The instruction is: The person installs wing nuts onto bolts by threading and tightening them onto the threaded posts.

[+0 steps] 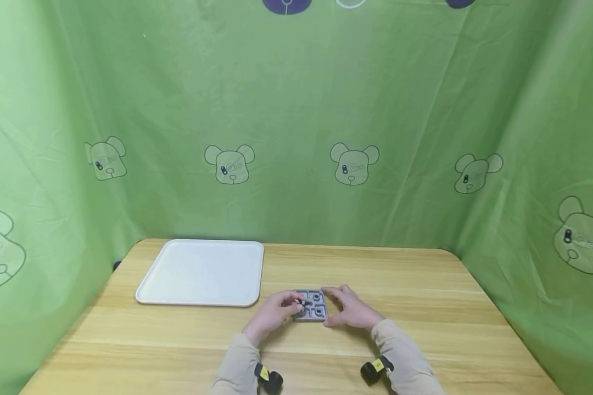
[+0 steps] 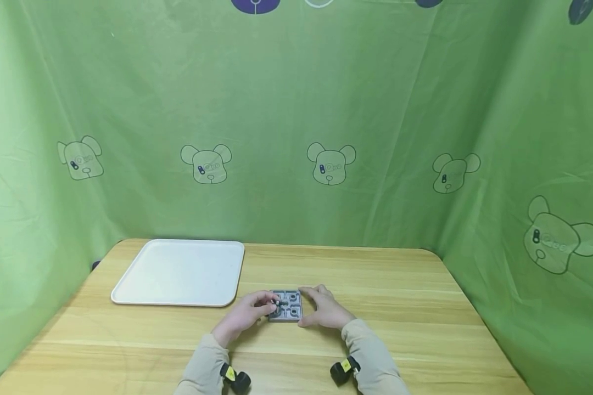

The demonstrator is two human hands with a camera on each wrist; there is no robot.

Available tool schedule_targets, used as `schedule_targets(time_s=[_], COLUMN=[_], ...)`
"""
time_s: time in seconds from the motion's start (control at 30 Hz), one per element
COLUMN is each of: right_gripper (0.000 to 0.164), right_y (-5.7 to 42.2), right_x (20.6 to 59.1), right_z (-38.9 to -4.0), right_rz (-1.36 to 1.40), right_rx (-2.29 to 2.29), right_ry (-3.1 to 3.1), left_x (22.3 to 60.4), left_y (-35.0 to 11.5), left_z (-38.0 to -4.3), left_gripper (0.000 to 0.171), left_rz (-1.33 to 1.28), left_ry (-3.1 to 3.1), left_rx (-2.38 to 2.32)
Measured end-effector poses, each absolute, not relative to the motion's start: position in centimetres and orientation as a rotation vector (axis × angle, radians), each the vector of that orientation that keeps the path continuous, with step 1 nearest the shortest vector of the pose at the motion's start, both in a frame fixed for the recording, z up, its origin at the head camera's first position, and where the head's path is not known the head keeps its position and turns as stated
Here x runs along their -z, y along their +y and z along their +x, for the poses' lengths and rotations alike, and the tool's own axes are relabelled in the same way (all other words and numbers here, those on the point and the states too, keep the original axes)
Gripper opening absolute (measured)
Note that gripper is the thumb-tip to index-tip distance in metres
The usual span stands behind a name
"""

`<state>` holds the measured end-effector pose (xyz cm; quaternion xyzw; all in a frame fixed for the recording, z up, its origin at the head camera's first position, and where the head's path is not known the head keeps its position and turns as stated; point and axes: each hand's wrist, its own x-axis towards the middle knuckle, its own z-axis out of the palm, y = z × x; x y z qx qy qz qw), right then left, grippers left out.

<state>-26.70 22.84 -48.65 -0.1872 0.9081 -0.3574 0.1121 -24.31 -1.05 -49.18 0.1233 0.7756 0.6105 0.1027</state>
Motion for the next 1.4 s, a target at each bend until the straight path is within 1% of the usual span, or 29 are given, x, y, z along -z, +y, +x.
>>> schedule_targets(time_s=[0.13,0.43,0.97,1.2,1.4], right_gripper=[0.088,0.088,0.089,0.088,0.088], right_y=[22.91,22.90,22.89,23.10,23.13], right_x=[48.69,48.76,48.79,49.26,49.20], right_z=[-26.62,-26.82,-26.78,-27.12,-27.18], right_rz=[-0.563,-0.565,-0.544,-0.588,-0.595], right_rx=[1.044,1.061,1.051,1.022,1.024], right_ry=[2.667,2.665,2.672,2.694,2.694], left_x=[49.05,48.99,49.35,49.27,49.33], left_y=[-1.07,-1.12,-1.07,-1.08,-1.00], left_z=[-24.19,-24.20,-24.52,-24.40,-24.55], left_gripper=[0.025,0.017,0.018,0.020,0.018], left_rz=[0.348,0.295,0.314,0.351,0.352], left_ry=[2.258,2.273,2.276,2.268,2.284], left_rx=[-1.836,-1.857,-1.825,-1.831,-1.819])
